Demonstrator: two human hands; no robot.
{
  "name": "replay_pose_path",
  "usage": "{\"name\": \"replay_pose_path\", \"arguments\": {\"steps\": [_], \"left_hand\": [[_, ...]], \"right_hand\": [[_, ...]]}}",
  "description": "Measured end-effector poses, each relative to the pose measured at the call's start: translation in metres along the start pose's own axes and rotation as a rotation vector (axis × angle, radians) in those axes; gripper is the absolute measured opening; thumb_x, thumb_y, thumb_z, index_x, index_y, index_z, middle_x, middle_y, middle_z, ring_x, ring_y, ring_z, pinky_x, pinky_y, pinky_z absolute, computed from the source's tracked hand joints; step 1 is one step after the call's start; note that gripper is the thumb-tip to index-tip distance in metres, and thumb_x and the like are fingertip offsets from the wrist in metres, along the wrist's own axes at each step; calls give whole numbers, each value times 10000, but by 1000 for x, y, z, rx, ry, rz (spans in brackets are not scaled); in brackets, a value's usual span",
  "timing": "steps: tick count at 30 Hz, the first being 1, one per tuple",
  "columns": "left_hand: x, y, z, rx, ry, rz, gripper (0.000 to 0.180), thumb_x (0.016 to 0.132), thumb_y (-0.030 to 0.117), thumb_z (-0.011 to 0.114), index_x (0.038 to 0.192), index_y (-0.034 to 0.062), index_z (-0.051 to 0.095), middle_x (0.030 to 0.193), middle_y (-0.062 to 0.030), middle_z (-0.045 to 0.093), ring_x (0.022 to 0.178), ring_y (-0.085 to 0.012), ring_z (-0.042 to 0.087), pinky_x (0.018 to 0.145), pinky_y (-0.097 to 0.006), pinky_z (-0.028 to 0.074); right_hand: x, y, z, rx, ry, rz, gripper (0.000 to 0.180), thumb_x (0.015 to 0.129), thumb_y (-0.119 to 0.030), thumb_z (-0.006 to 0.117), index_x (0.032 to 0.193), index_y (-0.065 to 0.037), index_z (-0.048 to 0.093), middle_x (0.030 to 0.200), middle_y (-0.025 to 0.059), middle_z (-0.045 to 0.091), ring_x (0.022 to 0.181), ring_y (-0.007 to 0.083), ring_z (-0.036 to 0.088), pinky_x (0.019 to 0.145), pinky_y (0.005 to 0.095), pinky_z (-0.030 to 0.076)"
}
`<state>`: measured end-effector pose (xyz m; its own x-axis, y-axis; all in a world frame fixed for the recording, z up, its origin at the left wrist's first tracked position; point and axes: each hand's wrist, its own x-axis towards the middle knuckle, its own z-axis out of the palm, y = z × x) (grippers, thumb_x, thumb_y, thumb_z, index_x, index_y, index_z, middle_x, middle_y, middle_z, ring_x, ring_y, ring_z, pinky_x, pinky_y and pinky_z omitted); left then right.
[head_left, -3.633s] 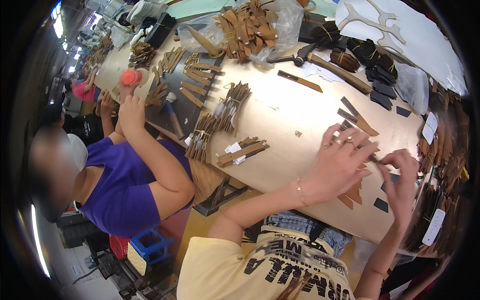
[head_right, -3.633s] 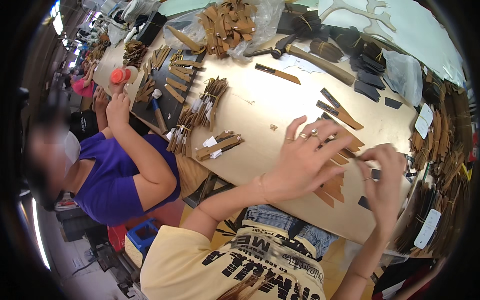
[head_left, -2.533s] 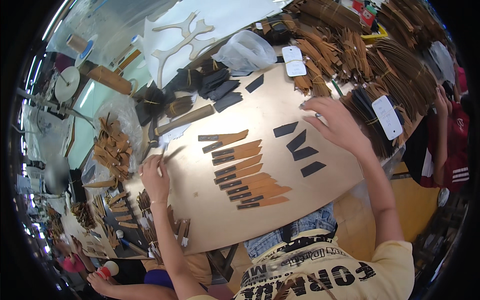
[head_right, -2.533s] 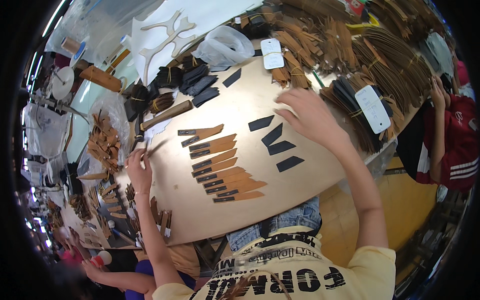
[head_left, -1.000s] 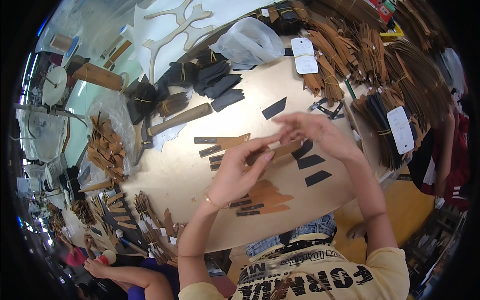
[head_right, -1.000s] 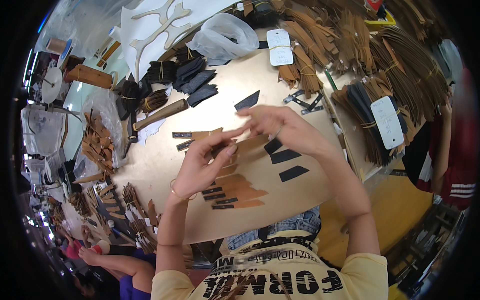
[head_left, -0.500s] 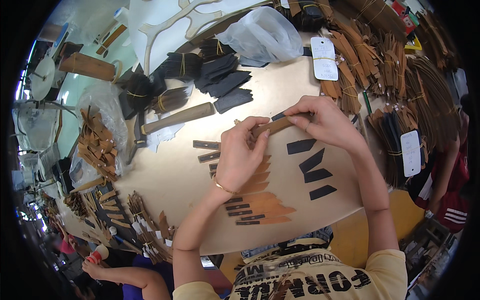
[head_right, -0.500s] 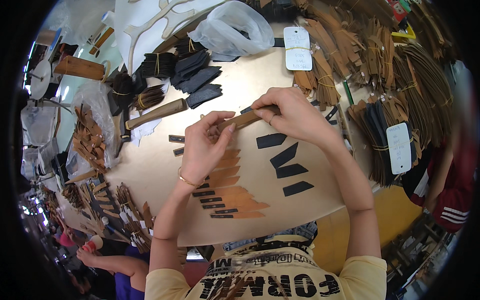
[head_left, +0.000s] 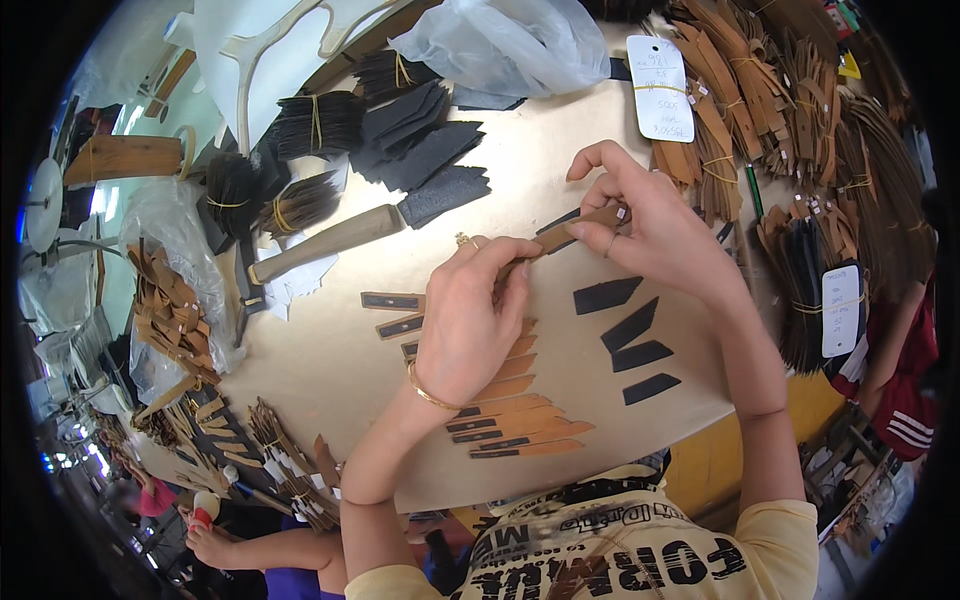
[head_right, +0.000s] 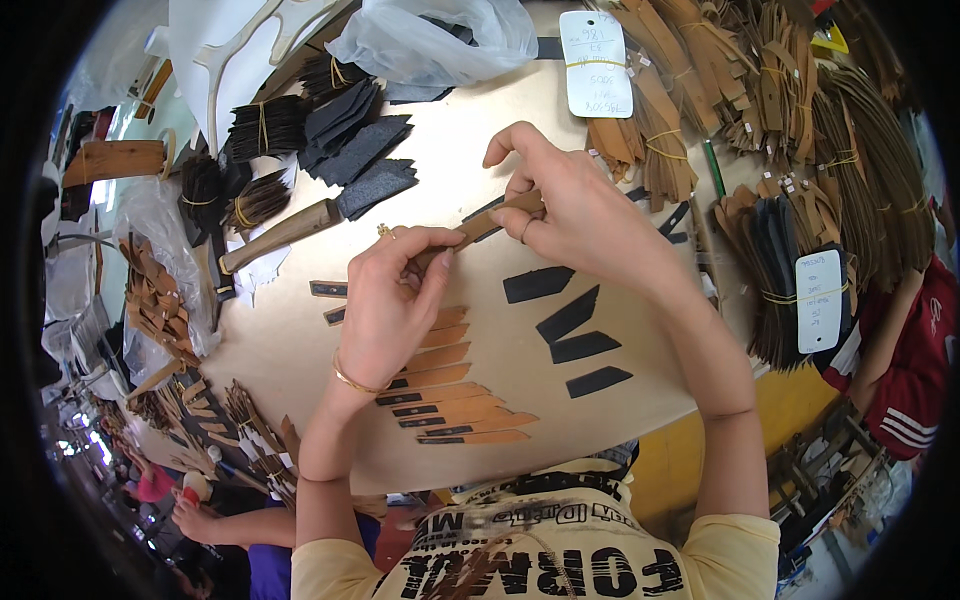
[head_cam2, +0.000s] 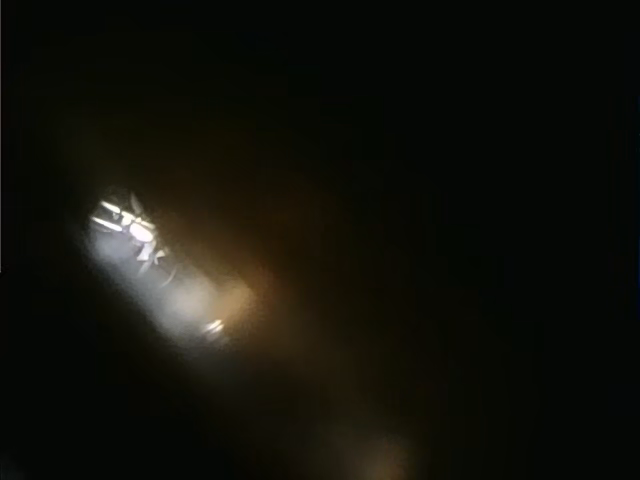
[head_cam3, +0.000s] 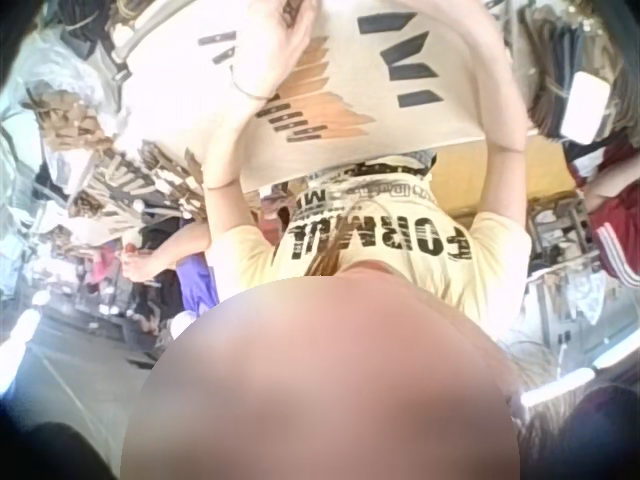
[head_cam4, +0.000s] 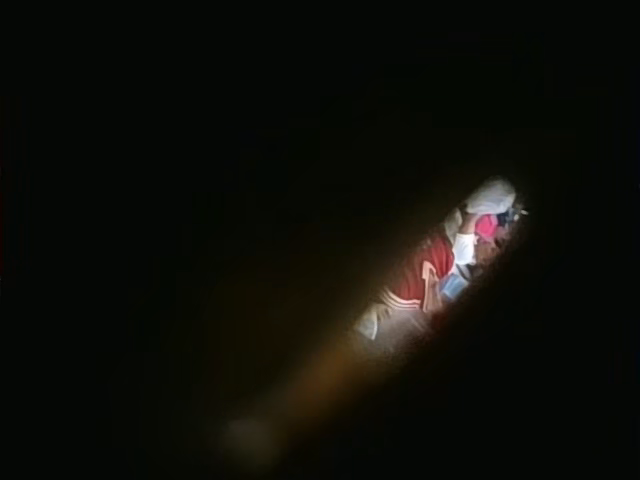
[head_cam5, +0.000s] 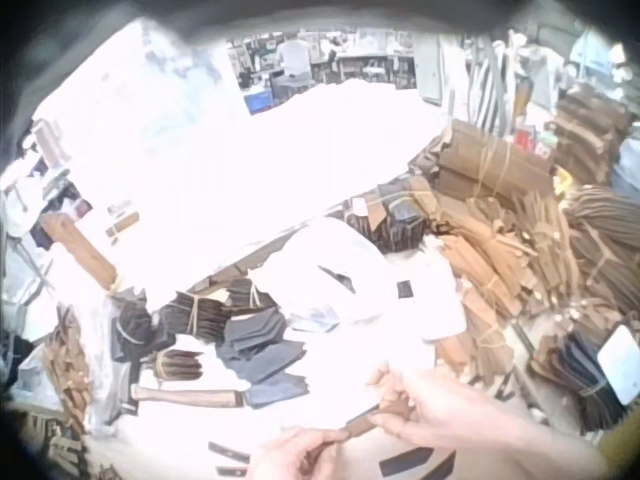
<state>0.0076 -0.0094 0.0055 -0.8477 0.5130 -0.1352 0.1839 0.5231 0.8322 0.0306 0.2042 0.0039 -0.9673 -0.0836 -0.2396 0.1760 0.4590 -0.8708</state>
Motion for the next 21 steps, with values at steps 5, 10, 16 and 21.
{"name": "replay_pose_path", "arguments": {"steps": [5, 10, 16, 21], "left_hand": [[2, 0, -2, -3, -27, -1, 153, 875, -21, 644, 1011, -10, 712, 749, -73, 611, 597, -113, 503, 574, -257, 433], [2, 0, -1, -21, -37, 6, 158, 860, -44, 619, 1002, -9, 679, 765, -145, 600, 592, -253, 572, 601, -359, 471], [3, -1, -2, -4, -53, -23, 159, 880, -22, 637, 1021, -16, 709, 788, -87, 640, 614, -118, 524, 599, -259, 454], [3, 0, -1, -31, -44, -1, 159, 865, -43, 618, 1007, -14, 683, 771, -153, 606, 583, -246, 577, 585, -351, 468]], "right_hand": [[1, 1, -1, -7, -15, 34, 414, 838, -19, 712, 1166, -65, 464, 766, 34, 637, 703, 106, 590, 593, 260, 468], [0, 3, 0, -4, -3, 8, 418, 837, -19, 717, 1157, -68, 452, 759, 32, 637, 707, 105, 587, 618, 258, 480], [0, 3, 1, -8, 19, -21, 408, 839, -32, 716, 1146, -72, 450, 741, 28, 633, 692, 105, 575, 604, 258, 458], [1, 2, 1, -25, 24, -20, 409, 832, -48, 717, 1143, -73, 452, 741, 34, 639, 680, 114, 574, 605, 265, 454]]}}
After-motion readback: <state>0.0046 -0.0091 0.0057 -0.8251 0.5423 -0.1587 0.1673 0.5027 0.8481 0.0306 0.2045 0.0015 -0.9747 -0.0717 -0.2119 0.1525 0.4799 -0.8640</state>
